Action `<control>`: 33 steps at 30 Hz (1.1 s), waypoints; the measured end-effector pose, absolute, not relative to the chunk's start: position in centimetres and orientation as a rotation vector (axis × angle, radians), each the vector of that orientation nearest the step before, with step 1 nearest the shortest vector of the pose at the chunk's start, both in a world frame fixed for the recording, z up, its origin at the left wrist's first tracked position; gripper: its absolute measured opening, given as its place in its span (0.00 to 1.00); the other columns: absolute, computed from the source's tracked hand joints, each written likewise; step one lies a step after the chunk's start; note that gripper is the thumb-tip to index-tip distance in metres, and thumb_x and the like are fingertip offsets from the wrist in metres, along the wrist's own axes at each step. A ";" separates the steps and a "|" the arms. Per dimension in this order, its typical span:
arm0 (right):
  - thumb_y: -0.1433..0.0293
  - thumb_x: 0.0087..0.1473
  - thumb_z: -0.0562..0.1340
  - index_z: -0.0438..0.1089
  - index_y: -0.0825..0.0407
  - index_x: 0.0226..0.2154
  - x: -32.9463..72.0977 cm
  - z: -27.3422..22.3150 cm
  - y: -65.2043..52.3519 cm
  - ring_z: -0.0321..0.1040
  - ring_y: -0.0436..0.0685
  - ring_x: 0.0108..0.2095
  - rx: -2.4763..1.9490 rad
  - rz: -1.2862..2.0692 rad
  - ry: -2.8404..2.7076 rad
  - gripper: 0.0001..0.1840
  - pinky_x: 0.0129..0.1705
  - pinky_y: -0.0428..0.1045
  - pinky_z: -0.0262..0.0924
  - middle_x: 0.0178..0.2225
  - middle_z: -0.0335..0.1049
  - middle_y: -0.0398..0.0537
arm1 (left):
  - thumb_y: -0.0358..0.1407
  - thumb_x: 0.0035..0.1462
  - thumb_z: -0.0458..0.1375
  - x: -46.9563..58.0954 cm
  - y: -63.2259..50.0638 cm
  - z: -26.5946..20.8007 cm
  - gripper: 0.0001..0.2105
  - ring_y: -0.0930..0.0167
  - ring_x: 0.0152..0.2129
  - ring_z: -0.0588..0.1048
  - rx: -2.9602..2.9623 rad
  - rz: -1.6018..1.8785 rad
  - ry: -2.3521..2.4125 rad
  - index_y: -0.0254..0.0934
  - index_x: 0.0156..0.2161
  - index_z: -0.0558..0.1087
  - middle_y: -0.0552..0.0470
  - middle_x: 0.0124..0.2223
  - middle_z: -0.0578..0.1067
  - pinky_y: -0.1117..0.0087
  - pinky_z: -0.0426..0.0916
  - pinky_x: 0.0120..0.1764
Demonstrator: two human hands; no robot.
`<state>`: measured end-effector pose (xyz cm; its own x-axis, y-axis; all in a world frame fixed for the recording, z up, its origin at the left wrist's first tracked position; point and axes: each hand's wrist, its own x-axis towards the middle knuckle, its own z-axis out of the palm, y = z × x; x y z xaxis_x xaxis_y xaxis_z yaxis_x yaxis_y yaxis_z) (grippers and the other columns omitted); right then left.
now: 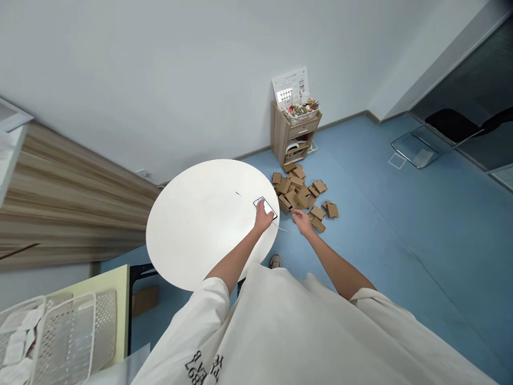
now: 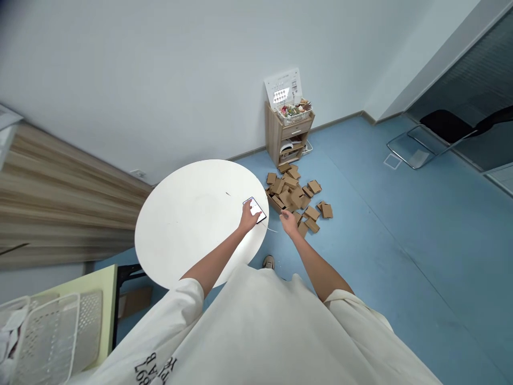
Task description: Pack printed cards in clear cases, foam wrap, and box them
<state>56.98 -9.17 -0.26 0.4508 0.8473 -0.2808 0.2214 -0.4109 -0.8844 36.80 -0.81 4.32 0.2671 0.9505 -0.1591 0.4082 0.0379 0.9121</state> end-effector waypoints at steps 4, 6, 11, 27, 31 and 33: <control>0.57 0.52 0.60 0.74 0.52 0.47 54.6 -0.5 -8.5 0.71 0.62 0.51 -1.858 1.021 -0.919 0.24 0.54 0.59 0.66 0.51 0.74 0.55 | 0.31 0.53 0.59 33.5 -1.5 4.2 0.39 0.56 0.65 0.56 1.528 0.685 1.388 0.39 0.68 0.51 0.39 0.68 0.55 0.53 0.57 0.64; 0.59 0.52 0.60 0.75 0.53 0.47 53.3 -0.4 -8.0 0.71 0.62 0.50 -1.828 1.059 -0.929 0.23 0.54 0.58 0.66 0.51 0.74 0.55 | 0.31 0.54 0.58 31.4 -2.2 4.1 0.38 0.56 0.64 0.58 1.479 0.660 1.434 0.39 0.69 0.50 0.39 0.69 0.52 0.55 0.60 0.62; 0.61 0.51 0.59 0.75 0.53 0.46 49.3 -0.4 -6.9 0.72 0.63 0.48 -1.759 1.143 -1.012 0.22 0.52 0.57 0.66 0.50 0.75 0.54 | 0.32 0.56 0.57 26.0 -4.7 4.1 0.37 0.57 0.61 0.63 1.345 0.635 1.541 0.42 0.69 0.50 0.41 0.70 0.49 0.58 0.66 0.57; 0.62 0.51 0.59 0.75 0.48 0.46 31.2 1.2 -8.3 0.73 0.59 0.46 -1.737 1.248 -1.264 0.20 0.51 0.56 0.66 0.51 0.74 0.50 | 0.33 0.59 0.56 8.3 -10.9 3.7 0.31 0.61 0.57 0.68 1.226 0.697 1.585 0.41 0.67 0.55 0.41 0.68 0.57 0.64 0.70 0.52; 0.63 0.52 0.59 0.74 0.48 0.47 25.2 1.1 -10.1 0.72 0.59 0.47 -1.753 1.293 -1.283 0.21 0.49 0.56 0.67 0.53 0.73 0.50 | 0.34 0.60 0.56 2.7 -12.6 3.0 0.30 0.61 0.57 0.68 1.207 0.656 1.577 0.40 0.67 0.56 0.39 0.66 0.59 0.64 0.70 0.51; 0.63 0.52 0.59 0.73 0.48 0.48 22.4 1.1 -10.9 0.72 0.59 0.47 -1.756 1.307 -1.289 0.20 0.49 0.55 0.67 0.53 0.73 0.50 | 0.34 0.61 0.55 0.1 -13.3 2.9 0.29 0.61 0.57 0.69 1.200 0.642 1.575 0.40 0.67 0.56 0.39 0.66 0.61 0.64 0.69 0.51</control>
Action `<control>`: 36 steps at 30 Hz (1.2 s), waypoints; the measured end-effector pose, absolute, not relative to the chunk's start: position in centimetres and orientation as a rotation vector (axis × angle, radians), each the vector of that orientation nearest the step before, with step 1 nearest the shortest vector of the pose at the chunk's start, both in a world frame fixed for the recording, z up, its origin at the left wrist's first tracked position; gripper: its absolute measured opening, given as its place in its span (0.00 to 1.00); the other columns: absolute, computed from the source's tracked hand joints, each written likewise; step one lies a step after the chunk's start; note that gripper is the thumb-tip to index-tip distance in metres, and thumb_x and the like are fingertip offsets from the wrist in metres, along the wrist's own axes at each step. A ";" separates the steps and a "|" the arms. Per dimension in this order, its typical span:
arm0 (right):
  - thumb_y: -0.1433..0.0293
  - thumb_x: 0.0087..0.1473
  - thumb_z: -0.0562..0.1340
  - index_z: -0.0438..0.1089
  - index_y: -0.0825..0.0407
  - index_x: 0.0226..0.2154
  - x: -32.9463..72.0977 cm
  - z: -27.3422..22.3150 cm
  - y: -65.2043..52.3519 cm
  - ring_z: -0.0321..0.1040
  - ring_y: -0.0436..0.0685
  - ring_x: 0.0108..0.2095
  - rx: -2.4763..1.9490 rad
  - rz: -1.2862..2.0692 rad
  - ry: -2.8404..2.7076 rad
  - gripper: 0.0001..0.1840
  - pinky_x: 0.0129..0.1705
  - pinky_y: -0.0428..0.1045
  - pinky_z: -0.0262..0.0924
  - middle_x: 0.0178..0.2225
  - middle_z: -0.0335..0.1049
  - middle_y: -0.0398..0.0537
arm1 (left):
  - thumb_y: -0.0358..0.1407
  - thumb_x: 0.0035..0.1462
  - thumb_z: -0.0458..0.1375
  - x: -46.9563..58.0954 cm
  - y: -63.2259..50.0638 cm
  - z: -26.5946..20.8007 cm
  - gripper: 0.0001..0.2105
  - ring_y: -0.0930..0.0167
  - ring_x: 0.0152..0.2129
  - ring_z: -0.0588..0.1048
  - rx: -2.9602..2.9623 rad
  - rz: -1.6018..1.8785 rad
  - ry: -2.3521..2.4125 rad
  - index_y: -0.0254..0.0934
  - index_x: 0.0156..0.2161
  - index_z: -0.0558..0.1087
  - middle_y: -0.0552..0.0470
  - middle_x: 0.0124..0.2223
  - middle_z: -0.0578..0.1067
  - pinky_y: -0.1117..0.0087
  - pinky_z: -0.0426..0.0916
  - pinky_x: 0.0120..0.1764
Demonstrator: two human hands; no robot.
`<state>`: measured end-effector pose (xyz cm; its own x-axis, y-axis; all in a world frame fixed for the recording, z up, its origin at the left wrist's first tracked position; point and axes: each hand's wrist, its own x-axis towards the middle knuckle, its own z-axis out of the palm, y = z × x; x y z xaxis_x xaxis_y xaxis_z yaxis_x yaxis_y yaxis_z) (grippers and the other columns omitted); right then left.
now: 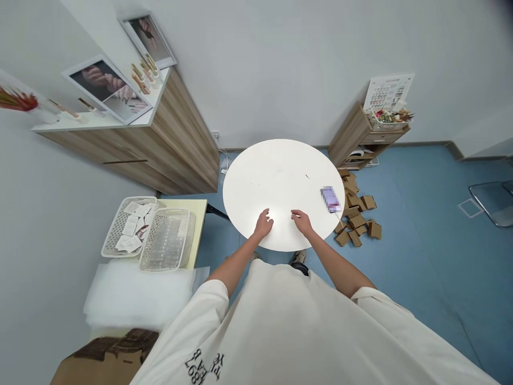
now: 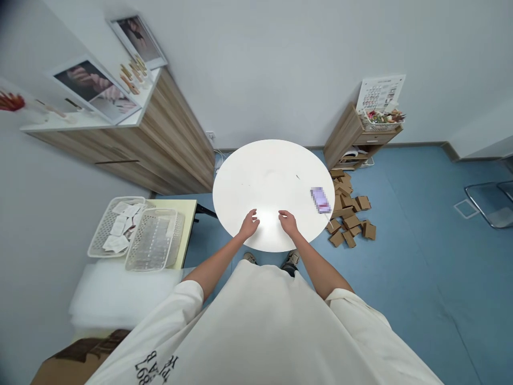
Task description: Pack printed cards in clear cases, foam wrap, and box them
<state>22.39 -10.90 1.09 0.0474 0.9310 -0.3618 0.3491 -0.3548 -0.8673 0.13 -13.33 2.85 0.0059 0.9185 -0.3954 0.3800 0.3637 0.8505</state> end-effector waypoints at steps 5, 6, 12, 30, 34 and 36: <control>0.62 0.52 0.59 0.74 0.48 0.47 17.3 1.1 -11.9 0.73 0.58 0.46 -1.719 1.358 -1.357 0.20 0.48 0.56 0.67 0.52 0.73 0.50 | 0.33 0.62 0.54 -5.0 -14.6 2.8 0.28 0.62 0.57 0.69 1.171 0.659 1.607 0.39 0.66 0.57 0.40 0.66 0.61 0.65 0.69 0.52; 0.62 0.52 0.59 0.74 0.48 0.47 16.6 1.2 -11.8 0.73 0.58 0.46 -1.709 1.370 -1.378 0.20 0.48 0.56 0.67 0.52 0.73 0.50 | 0.33 0.62 0.54 -5.8 -14.8 2.8 0.27 0.62 0.56 0.69 1.164 0.674 1.619 0.39 0.66 0.58 0.40 0.66 0.62 0.65 0.69 0.52; 0.64 0.52 0.59 0.74 0.48 0.46 12.6 1.8 -9.5 0.73 0.59 0.45 -1.604 1.451 -1.543 0.19 0.49 0.56 0.67 0.51 0.73 0.50 | 0.32 0.61 0.53 -9.3 -16.5 3.3 0.25 0.62 0.56 0.70 1.072 0.801 1.756 0.38 0.64 0.62 0.40 0.65 0.64 0.64 0.69 0.52; 0.65 0.55 0.59 0.75 0.48 0.43 -5.3 1.5 -11.1 0.74 0.56 0.43 -1.192 1.661 -2.038 0.14 0.52 0.55 0.67 0.44 0.77 0.47 | 0.29 0.59 0.54 -22.6 -26.5 3.3 0.22 0.65 0.53 0.72 0.811 0.997 2.195 0.39 0.59 0.67 0.43 0.60 0.70 0.63 0.67 0.55; 0.65 0.56 0.59 0.75 0.48 0.45 -10.5 3.3 -11.0 0.73 0.57 0.46 -1.176 1.545 -2.188 0.15 0.52 0.54 0.66 0.46 0.77 0.47 | 0.28 0.57 0.53 -28.2 -27.3 4.1 0.24 0.65 0.53 0.72 0.855 1.031 2.257 0.39 0.60 0.67 0.44 0.58 0.71 0.61 0.67 0.56; 0.65 0.58 0.58 0.75 0.47 0.47 -13.6 4.2 -11.3 0.72 0.58 0.47 -1.106 1.462 -2.317 0.16 0.53 0.53 0.65 0.47 0.76 0.47 | 0.27 0.57 0.53 -31.2 -27.9 4.4 0.25 0.64 0.54 0.71 0.887 1.014 2.280 0.39 0.61 0.66 0.45 0.59 0.71 0.61 0.66 0.57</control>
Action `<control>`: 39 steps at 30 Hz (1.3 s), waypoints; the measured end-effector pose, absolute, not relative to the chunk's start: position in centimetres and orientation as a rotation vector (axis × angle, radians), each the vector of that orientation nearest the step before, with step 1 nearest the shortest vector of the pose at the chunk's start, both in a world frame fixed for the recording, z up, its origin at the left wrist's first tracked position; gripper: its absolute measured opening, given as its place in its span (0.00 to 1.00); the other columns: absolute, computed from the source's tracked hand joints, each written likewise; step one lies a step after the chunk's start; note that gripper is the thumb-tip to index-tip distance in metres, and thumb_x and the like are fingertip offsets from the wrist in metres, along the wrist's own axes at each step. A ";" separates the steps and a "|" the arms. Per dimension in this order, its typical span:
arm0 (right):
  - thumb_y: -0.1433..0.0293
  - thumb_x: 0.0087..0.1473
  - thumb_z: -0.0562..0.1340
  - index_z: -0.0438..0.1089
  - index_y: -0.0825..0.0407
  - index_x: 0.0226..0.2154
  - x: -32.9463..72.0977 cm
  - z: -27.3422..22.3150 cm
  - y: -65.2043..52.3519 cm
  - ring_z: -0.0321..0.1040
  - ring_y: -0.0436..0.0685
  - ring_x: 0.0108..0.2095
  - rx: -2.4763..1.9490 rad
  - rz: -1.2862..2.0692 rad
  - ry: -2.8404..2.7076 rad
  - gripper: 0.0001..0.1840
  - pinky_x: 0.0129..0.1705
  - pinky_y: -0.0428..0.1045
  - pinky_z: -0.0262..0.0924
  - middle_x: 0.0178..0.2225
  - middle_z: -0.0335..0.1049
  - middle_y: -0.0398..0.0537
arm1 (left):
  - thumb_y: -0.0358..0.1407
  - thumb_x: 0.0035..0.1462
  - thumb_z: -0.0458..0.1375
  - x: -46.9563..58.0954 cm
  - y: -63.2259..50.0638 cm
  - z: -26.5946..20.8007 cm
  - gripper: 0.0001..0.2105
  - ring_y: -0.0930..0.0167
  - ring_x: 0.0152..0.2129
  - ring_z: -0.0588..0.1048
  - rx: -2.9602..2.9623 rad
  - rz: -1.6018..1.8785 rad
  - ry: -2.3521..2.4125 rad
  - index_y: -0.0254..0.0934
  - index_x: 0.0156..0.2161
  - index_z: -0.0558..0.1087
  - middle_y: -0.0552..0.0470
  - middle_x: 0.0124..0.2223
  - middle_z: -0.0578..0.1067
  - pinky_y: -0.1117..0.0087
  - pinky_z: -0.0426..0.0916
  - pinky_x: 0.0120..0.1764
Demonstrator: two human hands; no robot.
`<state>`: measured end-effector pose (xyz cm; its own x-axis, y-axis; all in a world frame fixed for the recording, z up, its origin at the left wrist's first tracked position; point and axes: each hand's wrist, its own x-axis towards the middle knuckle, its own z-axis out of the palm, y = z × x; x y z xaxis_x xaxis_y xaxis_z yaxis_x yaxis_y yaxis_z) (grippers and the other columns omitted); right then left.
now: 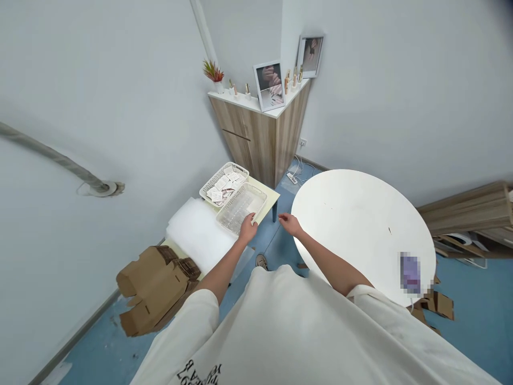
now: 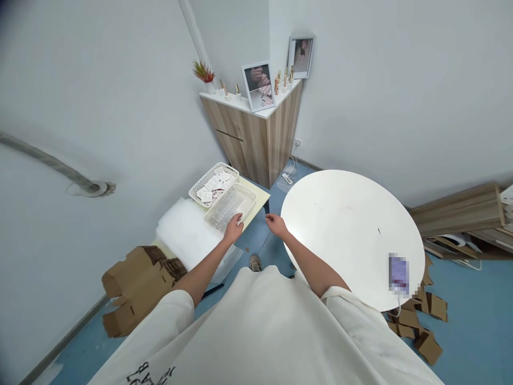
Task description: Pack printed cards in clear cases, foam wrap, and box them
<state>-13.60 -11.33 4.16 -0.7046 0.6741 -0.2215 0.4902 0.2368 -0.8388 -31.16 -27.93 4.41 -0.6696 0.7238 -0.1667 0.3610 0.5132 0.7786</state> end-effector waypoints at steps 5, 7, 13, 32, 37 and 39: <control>0.65 0.62 0.57 0.74 0.45 0.50 -21.4 5.3 -13.6 0.64 0.64 0.56 -0.854 1.062 -2.756 0.17 0.60 0.60 0.53 0.51 0.74 0.49 | 0.25 0.56 0.51 -37.1 -29.1 4.2 0.27 0.61 0.57 0.68 0.998 0.878 2.332 0.39 0.62 0.66 0.45 0.59 0.72 0.58 0.61 0.60; 0.66 0.62 0.56 0.75 0.47 0.49 -24.0 5.1 -14.7 0.61 0.64 0.58 -0.769 0.919 -2.879 0.17 0.61 0.62 0.47 0.52 0.73 0.51 | 0.24 0.55 0.51 -38.5 -29.3 3.8 0.29 0.59 0.59 0.66 1.041 0.775 2.341 0.39 0.62 0.64 0.43 0.59 0.72 0.55 0.59 0.60; 0.68 0.61 0.56 0.77 0.53 0.47 -29.1 3.4 -16.3 0.50 0.69 0.63 -0.770 0.556 -3.024 0.16 0.63 0.67 0.38 0.60 0.63 0.59 | 0.22 0.54 0.51 -40.2 -29.0 3.1 0.34 0.56 0.63 0.60 1.210 0.583 2.214 0.41 0.66 0.57 0.40 0.60 0.70 0.51 0.50 0.61; 0.63 0.60 0.57 0.77 0.51 0.44 -29.6 5.5 -14.9 0.54 0.69 0.59 -0.976 0.585 -2.852 0.16 0.65 0.66 0.34 0.54 0.68 0.57 | 0.27 0.61 0.46 -41.6 -27.0 4.2 0.29 0.60 0.65 0.58 1.141 0.910 2.245 0.40 0.67 0.57 0.43 0.68 0.60 0.53 0.55 0.62; 0.62 0.59 0.58 0.76 0.50 0.41 -24.9 8.0 -12.5 0.67 0.62 0.47 -1.182 0.870 -2.602 0.14 0.54 0.55 0.57 0.43 0.74 0.52 | 0.33 0.66 0.47 -39.6 -23.2 4.2 0.20 0.62 0.58 0.67 1.177 1.021 2.109 0.40 0.62 0.66 0.44 0.60 0.70 0.57 0.59 0.61; 0.61 0.59 0.58 0.76 0.49 0.41 -22.1 8.1 -11.2 0.70 0.58 0.41 -1.270 1.031 -2.446 0.14 0.47 0.51 0.62 0.39 0.76 0.48 | 0.35 0.66 0.50 -37.8 -21.6 4.1 0.18 0.63 0.53 0.71 1.195 1.060 2.025 0.39 0.59 0.69 0.44 0.56 0.73 0.60 0.63 0.59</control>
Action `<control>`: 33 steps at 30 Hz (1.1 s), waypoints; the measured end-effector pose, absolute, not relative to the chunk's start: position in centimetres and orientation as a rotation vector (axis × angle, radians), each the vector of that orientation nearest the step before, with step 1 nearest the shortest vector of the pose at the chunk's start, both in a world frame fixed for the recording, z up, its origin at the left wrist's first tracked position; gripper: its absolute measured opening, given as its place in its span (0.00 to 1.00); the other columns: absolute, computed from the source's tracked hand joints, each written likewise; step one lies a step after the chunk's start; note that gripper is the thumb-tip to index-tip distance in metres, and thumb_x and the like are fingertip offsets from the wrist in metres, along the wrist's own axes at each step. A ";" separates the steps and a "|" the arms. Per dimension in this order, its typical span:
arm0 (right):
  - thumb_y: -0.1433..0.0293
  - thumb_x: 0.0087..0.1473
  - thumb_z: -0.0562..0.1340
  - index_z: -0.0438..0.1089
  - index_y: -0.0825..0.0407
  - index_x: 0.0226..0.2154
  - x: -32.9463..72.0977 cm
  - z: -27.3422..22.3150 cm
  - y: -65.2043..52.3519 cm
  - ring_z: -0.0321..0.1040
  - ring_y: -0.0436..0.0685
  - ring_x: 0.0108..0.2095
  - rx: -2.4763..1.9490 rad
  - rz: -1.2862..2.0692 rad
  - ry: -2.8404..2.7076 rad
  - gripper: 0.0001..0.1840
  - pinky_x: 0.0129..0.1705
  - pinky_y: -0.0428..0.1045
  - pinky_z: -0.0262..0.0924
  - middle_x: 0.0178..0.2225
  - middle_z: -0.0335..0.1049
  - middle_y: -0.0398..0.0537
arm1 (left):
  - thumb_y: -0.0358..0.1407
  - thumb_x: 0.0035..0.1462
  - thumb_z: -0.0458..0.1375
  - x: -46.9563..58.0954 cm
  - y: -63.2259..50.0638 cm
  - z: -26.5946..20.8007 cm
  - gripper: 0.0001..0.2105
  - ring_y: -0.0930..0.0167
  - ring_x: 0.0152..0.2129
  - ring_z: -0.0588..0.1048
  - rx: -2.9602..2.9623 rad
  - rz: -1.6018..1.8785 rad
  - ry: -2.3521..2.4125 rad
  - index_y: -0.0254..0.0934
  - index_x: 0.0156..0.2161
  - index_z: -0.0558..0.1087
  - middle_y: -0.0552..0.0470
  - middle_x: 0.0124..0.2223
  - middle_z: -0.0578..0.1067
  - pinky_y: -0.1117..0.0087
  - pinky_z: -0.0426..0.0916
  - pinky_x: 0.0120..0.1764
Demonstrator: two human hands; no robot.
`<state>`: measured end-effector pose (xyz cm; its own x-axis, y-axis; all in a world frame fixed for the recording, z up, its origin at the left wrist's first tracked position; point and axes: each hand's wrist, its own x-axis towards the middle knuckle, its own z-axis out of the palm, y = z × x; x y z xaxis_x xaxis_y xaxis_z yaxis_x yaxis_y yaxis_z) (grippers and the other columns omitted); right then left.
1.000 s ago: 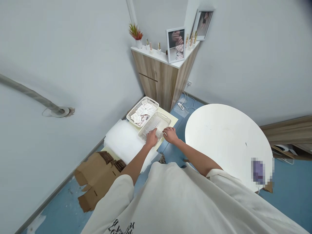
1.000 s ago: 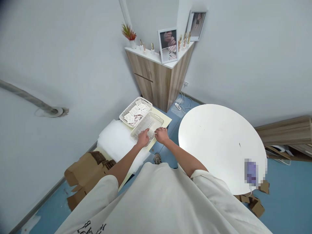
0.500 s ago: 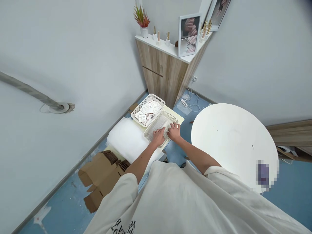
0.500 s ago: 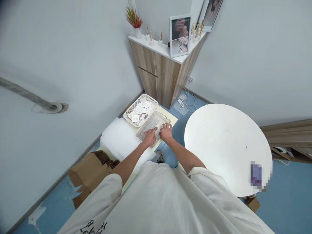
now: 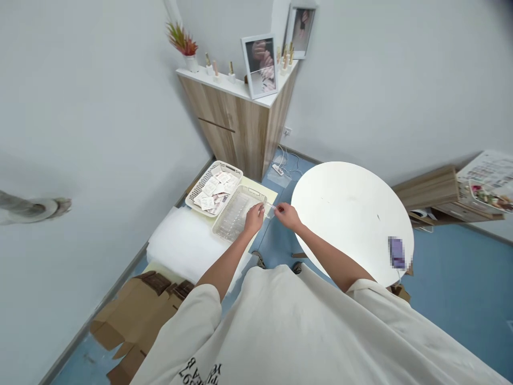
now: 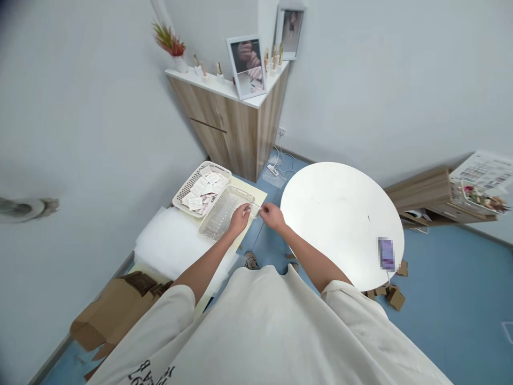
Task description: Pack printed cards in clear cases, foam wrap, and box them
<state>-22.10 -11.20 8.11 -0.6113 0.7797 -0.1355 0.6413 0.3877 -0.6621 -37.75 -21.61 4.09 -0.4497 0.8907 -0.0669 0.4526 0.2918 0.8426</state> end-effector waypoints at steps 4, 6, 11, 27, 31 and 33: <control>0.60 0.58 0.58 0.76 0.48 0.39 -15.0 7.0 -9.0 0.72 0.56 0.36 -1.395 1.208 -2.163 0.14 0.42 0.50 0.64 0.35 0.77 0.44 | 0.36 0.63 0.55 -32.1 -18.4 3.9 0.16 0.66 0.42 0.76 1.201 1.083 1.924 0.39 0.55 0.73 0.45 0.51 0.75 0.64 0.70 0.52; 0.60 0.58 0.58 0.76 0.47 0.39 -11.0 6.4 -8.2 0.72 0.56 0.36 -1.463 1.227 -2.075 0.14 0.43 0.50 0.65 0.36 0.77 0.44 | 0.36 0.62 0.56 -28.4 -16.7 3.7 0.15 0.68 0.40 0.76 1.203 1.049 1.922 0.38 0.52 0.74 0.45 0.50 0.74 0.65 0.70 0.50; 0.61 0.56 0.58 0.70 0.47 0.52 -0.6 5.4 -7.2 0.72 0.55 0.37 -1.616 1.276 -1.853 0.21 0.41 0.50 0.66 0.40 0.76 0.45 | 0.34 0.60 0.58 -18.1 -13.0 2.7 0.14 0.67 0.37 0.77 1.127 0.948 1.921 0.37 0.51 0.72 0.47 0.43 0.76 0.65 0.71 0.46; 0.68 0.54 0.57 0.68 0.51 0.55 21.2 -3.8 -4.8 0.71 0.57 0.46 -1.955 1.374 -1.691 0.25 0.53 0.52 0.63 0.53 0.69 0.51 | 0.29 0.56 0.57 4.8 -8.9 -3.8 0.14 0.62 0.46 0.75 1.152 0.478 1.688 0.37 0.48 0.74 0.45 0.49 0.77 0.62 0.68 0.50; 0.69 0.56 0.57 0.65 0.51 0.57 22.1 -4.4 -5.3 0.71 0.56 0.47 -1.945 1.419 -1.647 0.26 0.53 0.50 0.64 0.55 0.68 0.52 | 0.28 0.56 0.57 5.6 -8.8 -4.9 0.22 0.64 0.50 0.73 1.067 0.519 1.777 0.35 0.56 0.68 0.40 0.58 0.70 0.65 0.67 0.52; 0.69 0.56 0.56 0.63 0.51 0.58 22.3 -4.3 -5.7 0.71 0.55 0.47 -1.945 1.408 -1.601 0.26 0.52 0.50 0.64 0.56 0.68 0.52 | 0.27 0.56 0.57 5.4 -9.0 -5.1 0.25 0.64 0.51 0.73 1.027 0.542 1.793 0.35 0.59 0.64 0.39 0.59 0.69 0.66 0.67 0.52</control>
<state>22.31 -5.73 -4.34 -0.0740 0.8588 -0.5070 0.6123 -0.3622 -0.7028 5.45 -8.96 -5.09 -0.1809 0.8338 -0.5216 0.4056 0.5464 0.7328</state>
